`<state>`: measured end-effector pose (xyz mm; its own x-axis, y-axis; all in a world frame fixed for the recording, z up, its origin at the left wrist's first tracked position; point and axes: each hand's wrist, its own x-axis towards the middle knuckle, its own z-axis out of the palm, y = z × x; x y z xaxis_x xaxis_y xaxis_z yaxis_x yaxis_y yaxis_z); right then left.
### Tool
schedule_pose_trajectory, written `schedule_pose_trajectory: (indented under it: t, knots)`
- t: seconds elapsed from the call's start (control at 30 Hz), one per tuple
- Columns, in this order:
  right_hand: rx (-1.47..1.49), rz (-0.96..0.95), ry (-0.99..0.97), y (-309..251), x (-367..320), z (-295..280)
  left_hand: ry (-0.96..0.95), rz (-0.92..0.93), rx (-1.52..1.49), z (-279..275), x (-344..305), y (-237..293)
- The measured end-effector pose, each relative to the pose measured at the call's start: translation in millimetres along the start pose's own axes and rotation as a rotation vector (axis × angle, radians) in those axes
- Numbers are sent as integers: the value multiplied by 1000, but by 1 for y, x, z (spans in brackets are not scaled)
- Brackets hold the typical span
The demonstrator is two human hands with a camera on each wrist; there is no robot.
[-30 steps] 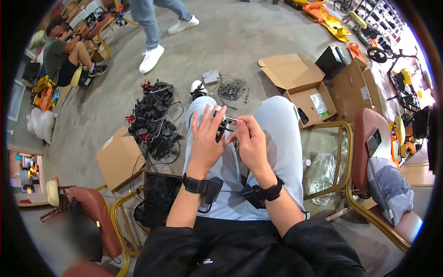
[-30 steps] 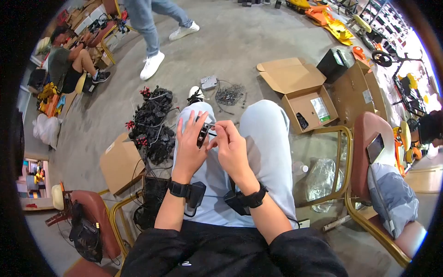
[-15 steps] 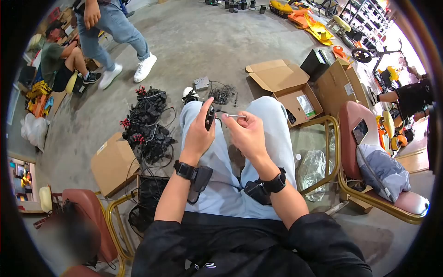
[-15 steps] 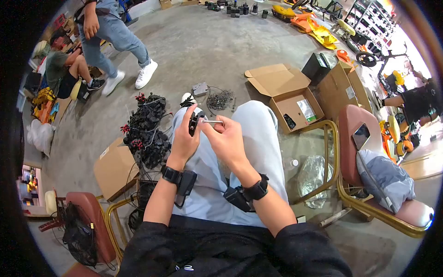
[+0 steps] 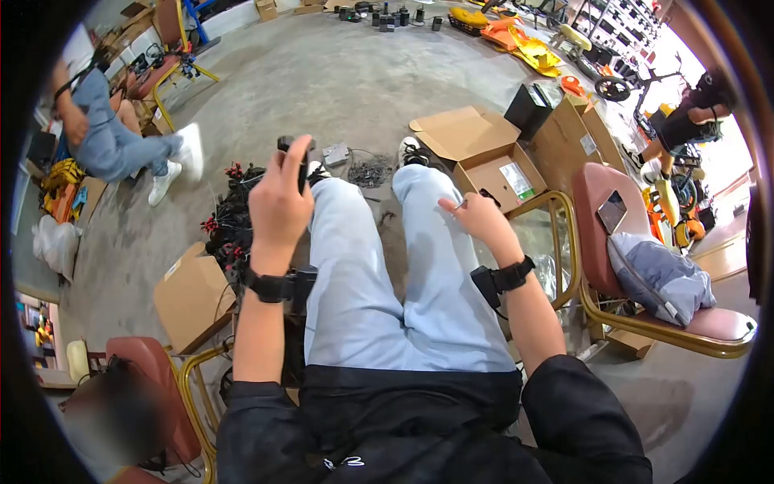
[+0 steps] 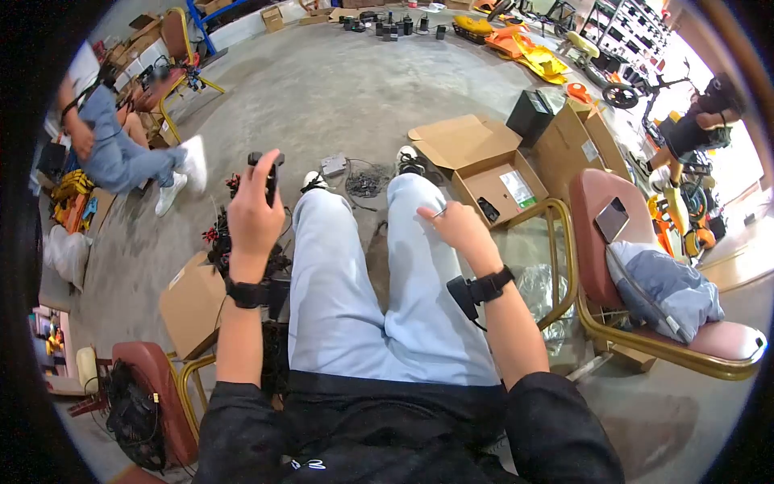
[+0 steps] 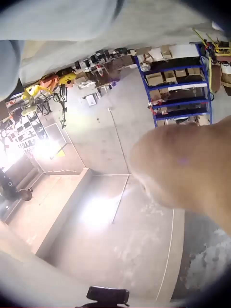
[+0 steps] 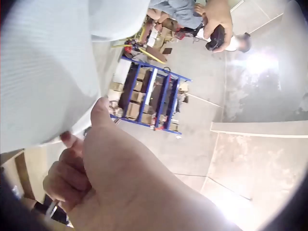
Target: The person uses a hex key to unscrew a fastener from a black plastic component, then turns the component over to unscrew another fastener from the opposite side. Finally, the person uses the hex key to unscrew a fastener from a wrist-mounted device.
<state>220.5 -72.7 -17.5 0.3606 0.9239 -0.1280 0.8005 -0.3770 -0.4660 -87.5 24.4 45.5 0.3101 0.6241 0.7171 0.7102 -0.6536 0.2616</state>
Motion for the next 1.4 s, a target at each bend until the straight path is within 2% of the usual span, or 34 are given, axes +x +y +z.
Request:
schedule_pose_trajectory:
  t: [0.03,0.1,0.13,0.2,0.23,0.27,0.3,0.4,0.47,0.57,0.63,0.73,0.8,0.87,0.93,1.0,1.03,1.07,1.13,1.2,1.27,1.3,1.37,1.4]
  knots:
    - [42,-25,-92,7,3,7,-91,-44,50,0,1,-3]
    - [103,-71,-88,23,17,22,-299,-186,100,7,-3,-14]
    - [164,-125,-94,30,25,31,-301,-185,101,16,-12,-21]
    - [213,-181,-98,37,36,37,-575,-356,-94,32,-34,-34]
    - [195,-192,-128,35,37,35,-661,-442,-213,34,-43,-36]
    - [176,-203,-153,33,40,32,-727,-510,-198,39,-54,-36]
    - [200,-299,-111,36,46,33,-692,-560,-193,38,-55,-32]
    - [232,-240,-63,38,59,32,-691,-678,-193,31,-48,-25]
    - [255,-222,-63,27,62,25,-669,-684,-188,35,-49,-33]
    - [230,-294,-40,19,69,22,-630,-604,-163,38,-46,-44]
    - [251,-396,28,20,72,21,-536,-562,-110,41,-41,-44]
    - [230,-323,79,28,74,13,-505,-543,-125,44,-24,-57]
    - [286,-340,120,43,81,19,-563,-574,-99,50,-23,-71]
    - [251,-212,-44,43,81,17,-675,-444,-2,68,-37,-98]
    - [250,-268,-113,44,92,17,-704,-449,-9,65,-28,-91]
    - [382,-277,-34,41,105,16,-697,-527,-38,69,-18,-89]
    - [382,-280,-24,40,114,15,-600,-502,-98,68,-10,-77]
    - [438,-331,37,38,123,16,-639,-609,-163,68,2,-67]
    - [486,-397,93,21,139,8,-527,-623,-458,83,19,-63]
    - [1083,-114,-222,-5,144,-2,-345,-623,-763,94,39,-51]
    - [1176,-139,-271,-31,148,-5,-322,-733,-1056,91,67,-32]
    - [1246,-180,-249,-48,151,-5,-310,-752,-1043,89,80,-21]
    - [1294,-283,-214,-74,160,0,-180,-691,-1292,94,99,-6]
    - [1300,-283,-235,-85,167,7,-172,-704,-1275,103,102,-6]
